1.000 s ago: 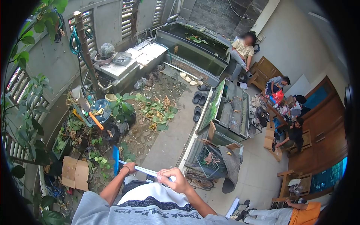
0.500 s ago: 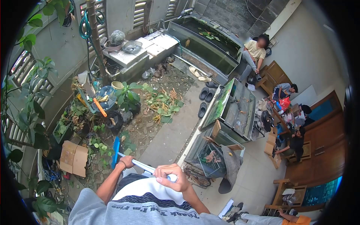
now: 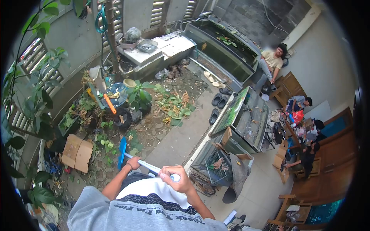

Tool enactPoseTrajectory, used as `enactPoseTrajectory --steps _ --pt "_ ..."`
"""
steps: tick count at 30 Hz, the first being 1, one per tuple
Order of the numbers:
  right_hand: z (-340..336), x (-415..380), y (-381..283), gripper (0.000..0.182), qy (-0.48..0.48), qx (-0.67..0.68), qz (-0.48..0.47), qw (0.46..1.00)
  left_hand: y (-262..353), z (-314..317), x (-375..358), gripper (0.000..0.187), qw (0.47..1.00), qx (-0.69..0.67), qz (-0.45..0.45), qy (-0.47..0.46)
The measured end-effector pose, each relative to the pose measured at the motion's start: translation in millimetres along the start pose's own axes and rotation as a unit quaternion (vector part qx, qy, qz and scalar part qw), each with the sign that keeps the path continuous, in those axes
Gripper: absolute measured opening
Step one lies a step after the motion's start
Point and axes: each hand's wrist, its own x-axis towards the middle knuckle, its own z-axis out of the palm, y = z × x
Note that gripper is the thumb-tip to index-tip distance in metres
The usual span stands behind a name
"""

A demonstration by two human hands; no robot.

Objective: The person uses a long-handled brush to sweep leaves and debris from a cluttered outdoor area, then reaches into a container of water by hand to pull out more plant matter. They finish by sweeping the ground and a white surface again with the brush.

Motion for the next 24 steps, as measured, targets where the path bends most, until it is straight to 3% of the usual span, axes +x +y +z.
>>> enactPoseTrajectory --steps 5,8,9,12,17,21,24 --pt "2.0 -6.5 8.4 0.019 -0.027 0.101 -0.018 0.994 -25.3 26.6 6.4 0.024 0.999 0.027 0.022 0.009" --pt "11.1 -9.7 3.7 0.023 -0.007 0.137 -0.03 0.99 -15.5 22.5 7.9 0.041 0.998 0.049 0.023 -0.045" --pt "12.4 -10.3 2.7 0.024 0.004 0.143 -0.036 0.989 -5.5 11.8 8.6 0.038 0.994 0.073 0.02 -0.082" --pt "4.5 -11.7 -6.0 0.024 0.045 0.085 -0.014 0.995 25.2 -1.7 18.0 0.03 0.989 0.085 -0.017 -0.122" --pt "10.3 -8.8 -44.8 0.023 0.023 -0.014 -0.036 0.999 81.8 -13.6 42.9 0.025 0.987 0.058 0.058 -0.138" --pt "-4.3 -3.2 -79.8 0.027 -0.016 0.021 -0.17 0.985 135.1 -49.0 37.2 0.025 0.985 0.05 0.125 -0.105" --pt "-3.0 0.5 -104.5 0.026 -0.013 0.08 -0.211 0.974 151.6 -75.9 17.0 0.026 0.984 0.031 0.158 -0.082"
